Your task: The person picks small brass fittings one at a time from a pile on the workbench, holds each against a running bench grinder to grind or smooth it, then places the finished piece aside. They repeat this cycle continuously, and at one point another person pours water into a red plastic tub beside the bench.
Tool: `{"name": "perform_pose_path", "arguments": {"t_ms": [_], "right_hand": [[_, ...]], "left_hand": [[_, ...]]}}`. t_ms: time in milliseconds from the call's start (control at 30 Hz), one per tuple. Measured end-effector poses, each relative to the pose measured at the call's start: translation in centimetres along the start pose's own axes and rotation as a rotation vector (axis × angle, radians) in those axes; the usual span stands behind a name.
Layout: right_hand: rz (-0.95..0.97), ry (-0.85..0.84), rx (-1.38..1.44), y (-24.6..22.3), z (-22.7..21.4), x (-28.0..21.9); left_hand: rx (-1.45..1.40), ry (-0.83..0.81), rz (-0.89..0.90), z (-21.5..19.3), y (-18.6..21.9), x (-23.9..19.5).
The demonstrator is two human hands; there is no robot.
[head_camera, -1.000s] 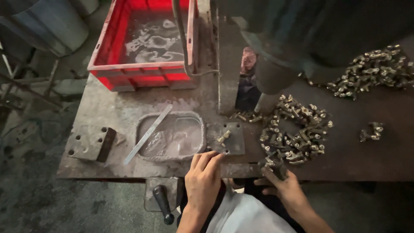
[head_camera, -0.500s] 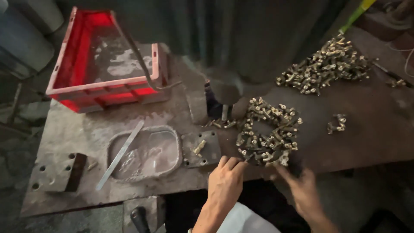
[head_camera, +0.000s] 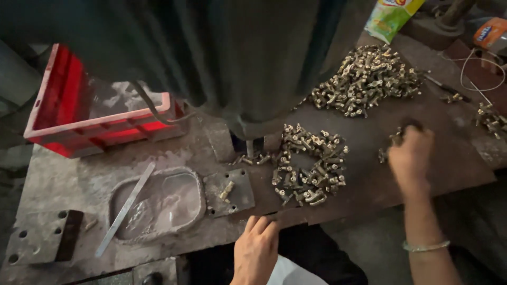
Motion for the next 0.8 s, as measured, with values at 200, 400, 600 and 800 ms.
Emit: {"name": "perform_pose_path", "arguments": {"t_ms": [200, 400, 600, 800], "right_hand": [[-0.036, -0.410, 0.188, -11.4, 3.4, -0.2], [-0.301, -0.341, 0.112, -14.5, 6.6, -2.3], [-0.181, -0.171, 0.372, -12.6, 6.8, -4.3], [0.235, -0.270, 0.413, -16.8, -1.3, -4.0]], "left_hand": [[-0.042, -0.011, 0.062, 0.8, 1.2, 0.0], [-0.088, -0.004, 0.003, 2.7, 0.3, -2.7], [-0.105, 0.003, 0.029, 4.1, 0.2, -3.4], [-0.177, 0.045, -0.051, 0.0, 2.3, -0.6]]}}
Point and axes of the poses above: each hand's wrist, its own x-axis towards the middle knuckle, its own z-axis out of the palm, y = z × x, the point moved 2 cm from there along x, towards the middle knuckle, and after that the axes turned 2 degrees about x, right-handed, at the moved point
